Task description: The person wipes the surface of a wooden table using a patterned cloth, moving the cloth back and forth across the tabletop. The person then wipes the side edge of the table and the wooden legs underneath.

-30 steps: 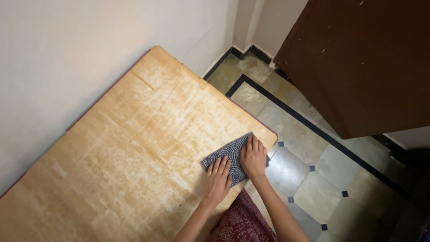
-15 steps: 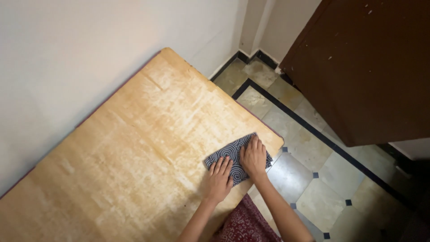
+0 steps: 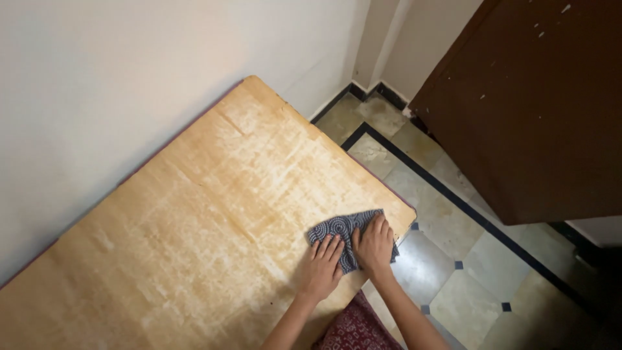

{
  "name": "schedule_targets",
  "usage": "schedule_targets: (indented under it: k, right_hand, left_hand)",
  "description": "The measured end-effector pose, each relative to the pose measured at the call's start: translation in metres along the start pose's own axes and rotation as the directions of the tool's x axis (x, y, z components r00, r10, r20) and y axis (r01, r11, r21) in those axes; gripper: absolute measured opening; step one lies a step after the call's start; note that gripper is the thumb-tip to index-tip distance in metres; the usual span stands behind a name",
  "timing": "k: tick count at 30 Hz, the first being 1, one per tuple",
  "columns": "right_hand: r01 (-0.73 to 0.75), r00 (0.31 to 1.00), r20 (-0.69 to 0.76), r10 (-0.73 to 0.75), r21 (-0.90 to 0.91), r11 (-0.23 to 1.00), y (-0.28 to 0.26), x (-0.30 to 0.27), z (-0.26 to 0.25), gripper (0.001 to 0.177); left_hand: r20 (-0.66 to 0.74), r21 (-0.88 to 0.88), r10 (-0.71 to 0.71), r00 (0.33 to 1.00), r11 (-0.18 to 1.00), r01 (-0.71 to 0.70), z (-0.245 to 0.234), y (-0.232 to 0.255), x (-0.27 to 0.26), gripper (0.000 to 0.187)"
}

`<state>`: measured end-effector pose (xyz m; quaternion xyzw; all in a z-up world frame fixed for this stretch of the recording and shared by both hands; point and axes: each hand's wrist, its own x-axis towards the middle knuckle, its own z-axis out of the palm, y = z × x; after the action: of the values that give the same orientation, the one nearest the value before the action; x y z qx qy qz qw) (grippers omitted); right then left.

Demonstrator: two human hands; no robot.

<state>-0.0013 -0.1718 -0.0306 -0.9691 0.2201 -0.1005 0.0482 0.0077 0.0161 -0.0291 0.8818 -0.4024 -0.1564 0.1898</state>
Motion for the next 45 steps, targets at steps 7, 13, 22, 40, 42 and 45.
schedule_targets:
  k: [7,13,22,40,42,45]
  right_hand:
    - [-0.053,0.994,0.096,0.048,0.049,0.997,0.008,0.023,-0.003,0.072]
    - [-0.12,0.973,0.217,0.079,0.186,0.975,-0.033,-0.002,0.001,0.089]
    - [0.1,0.965,0.186,-0.182,0.381,0.919,-0.066,0.05,0.022,0.095]
    - [0.208,0.929,0.236,-0.285,0.304,0.93,-0.051,0.126,0.04,0.098]
    - [0.132,0.947,0.247,-0.204,0.281,0.951,-0.031,0.12,0.036,0.099]
    - [0.047,0.968,0.227,-0.111,0.269,0.962,0.003,0.104,0.032,0.097]
  left_hand:
    - [-0.029,-0.011,0.052,0.998,0.999,-0.052,-0.006,-0.001,0.009,0.063]
    - [0.201,0.02,-0.099,0.975,0.995,0.097,-0.016,-0.002,0.0,0.057]
    - [-0.192,0.027,-0.129,0.973,0.99,0.136,0.01,-0.043,-0.012,0.06]
    - [-0.133,0.08,-0.212,0.968,0.971,0.223,-0.004,-0.033,0.052,0.072]
    - [-0.084,0.064,-0.184,0.979,0.98,0.19,-0.001,-0.029,0.062,0.071]
    - [0.011,0.105,-0.158,0.987,0.982,0.156,0.013,-0.008,0.065,0.072]
